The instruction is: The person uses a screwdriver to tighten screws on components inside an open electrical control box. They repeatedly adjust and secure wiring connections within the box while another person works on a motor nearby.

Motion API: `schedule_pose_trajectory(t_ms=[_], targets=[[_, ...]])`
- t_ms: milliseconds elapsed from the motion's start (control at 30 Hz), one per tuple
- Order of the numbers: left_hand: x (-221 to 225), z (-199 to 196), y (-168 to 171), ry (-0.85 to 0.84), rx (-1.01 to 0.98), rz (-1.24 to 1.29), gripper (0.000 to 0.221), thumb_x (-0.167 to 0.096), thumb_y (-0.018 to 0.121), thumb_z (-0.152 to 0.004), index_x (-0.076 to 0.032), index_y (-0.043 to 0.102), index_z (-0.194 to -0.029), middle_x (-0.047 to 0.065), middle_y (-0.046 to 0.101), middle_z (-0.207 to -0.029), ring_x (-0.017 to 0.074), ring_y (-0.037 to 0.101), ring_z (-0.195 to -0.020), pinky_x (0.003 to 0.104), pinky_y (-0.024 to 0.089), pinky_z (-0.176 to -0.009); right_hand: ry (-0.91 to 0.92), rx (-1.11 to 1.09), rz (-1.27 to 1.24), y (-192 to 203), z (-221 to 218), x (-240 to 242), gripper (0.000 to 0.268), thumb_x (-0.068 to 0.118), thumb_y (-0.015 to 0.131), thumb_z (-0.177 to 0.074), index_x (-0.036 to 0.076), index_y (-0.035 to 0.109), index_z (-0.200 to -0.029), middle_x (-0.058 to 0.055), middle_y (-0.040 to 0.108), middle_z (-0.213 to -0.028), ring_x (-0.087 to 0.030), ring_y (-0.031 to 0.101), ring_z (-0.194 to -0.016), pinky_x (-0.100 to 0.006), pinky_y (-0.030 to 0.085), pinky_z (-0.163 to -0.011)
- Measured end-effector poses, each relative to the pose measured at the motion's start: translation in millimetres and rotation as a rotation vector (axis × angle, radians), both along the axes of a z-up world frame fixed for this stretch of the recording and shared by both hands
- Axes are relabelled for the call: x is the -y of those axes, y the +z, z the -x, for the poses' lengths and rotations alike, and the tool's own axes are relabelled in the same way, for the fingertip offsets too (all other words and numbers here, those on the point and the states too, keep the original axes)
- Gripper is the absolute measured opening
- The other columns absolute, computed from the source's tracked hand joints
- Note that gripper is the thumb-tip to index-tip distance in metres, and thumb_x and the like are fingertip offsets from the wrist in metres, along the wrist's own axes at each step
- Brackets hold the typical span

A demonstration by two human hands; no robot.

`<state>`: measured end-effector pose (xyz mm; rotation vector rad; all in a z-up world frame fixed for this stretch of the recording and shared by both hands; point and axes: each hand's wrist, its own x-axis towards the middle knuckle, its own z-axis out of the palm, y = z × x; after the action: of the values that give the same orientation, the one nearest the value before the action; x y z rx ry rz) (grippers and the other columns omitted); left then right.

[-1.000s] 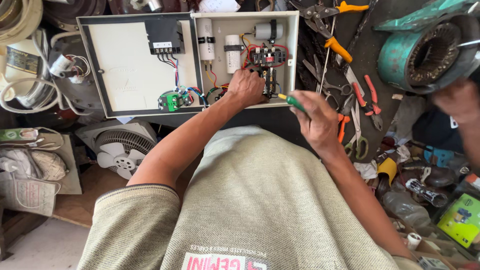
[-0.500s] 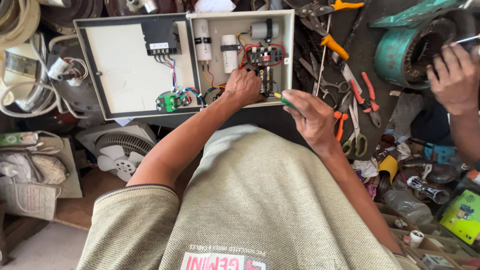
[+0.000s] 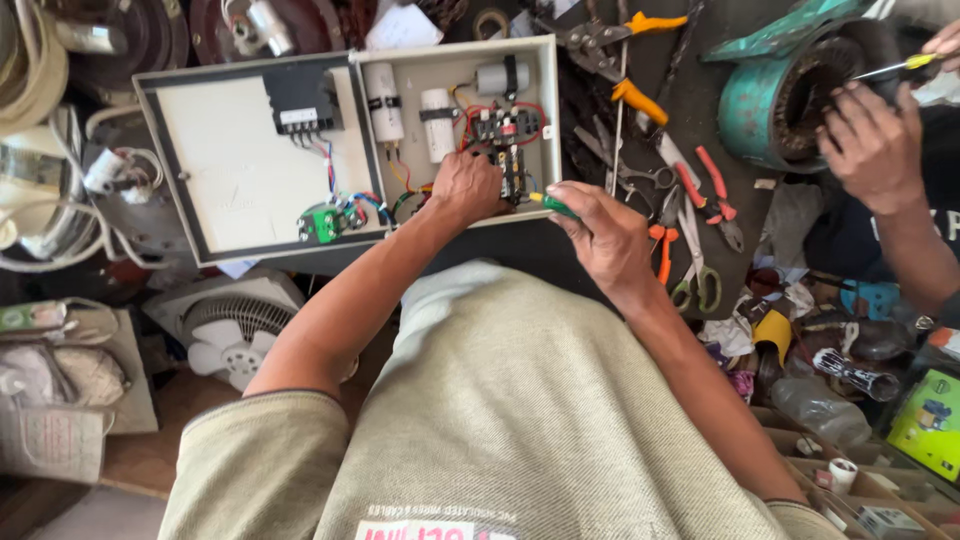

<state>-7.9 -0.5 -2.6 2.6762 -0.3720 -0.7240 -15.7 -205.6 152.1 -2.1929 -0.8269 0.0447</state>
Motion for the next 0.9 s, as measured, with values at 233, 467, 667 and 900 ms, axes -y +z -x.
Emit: schedule_pose_trajectory(t_ms=[233,467,667,900], targets=[[-20,9,21,0.198,-0.064,0.053,0.058,-0.063,0.079,-0.079,-0.006,0.077,-0.087,0.019,0.073,-0.092,0.0357,0.072,-0.089,0.048,0.057,-0.077,-0.211,-0.031,-0.145,20,12,33,0.037,0.005,0.072,-0.104,0.009,0.056,-0.137,-0.014,0.074,-0.122,-0.025,0.075,-0.107,-0.035,0.062,-0.095],[-47,35,39,0.533,0.108,0.298,0.023,-0.033,0.077,-0.086,-0.012,0.074,-0.095,0.013,0.075,-0.086,0.0351,0.072,-0.084,0.048,0.056,-0.074,-0.646,-0.248,-0.516,-14,31,121,0.043,0.01,0.067,-0.116,0.01,0.039,-0.148,-0.017,0.072,-0.125,-0.022,0.073,-0.11,-0.03,0.061,-0.094],[-43,23,23,0.64,0.174,0.393,0.021,-0.023,0.077,-0.085,-0.013,0.075,-0.104,0.01,0.076,-0.095,0.0345,0.072,-0.086,0.047,0.056,-0.074,-1.037,-0.624,-0.624,-108,94,158,0.031,0.006,0.064,-0.106,0.013,0.044,-0.129,-0.014,0.074,-0.115,-0.017,0.069,-0.08,-0.024,0.052,-0.067],[-39,9,8,0.642,0.193,0.392,0.022,-0.02,0.074,-0.086,-0.009,0.075,-0.105,0.008,0.079,-0.095,0.0316,0.074,-0.082,0.044,0.057,-0.075,-0.899,-0.675,-0.217,-181,153,164,0.024,0.004,0.08,-0.088,0.006,0.06,-0.101,-0.014,0.074,-0.118,-0.02,0.069,-0.102,-0.033,0.057,-0.087]])
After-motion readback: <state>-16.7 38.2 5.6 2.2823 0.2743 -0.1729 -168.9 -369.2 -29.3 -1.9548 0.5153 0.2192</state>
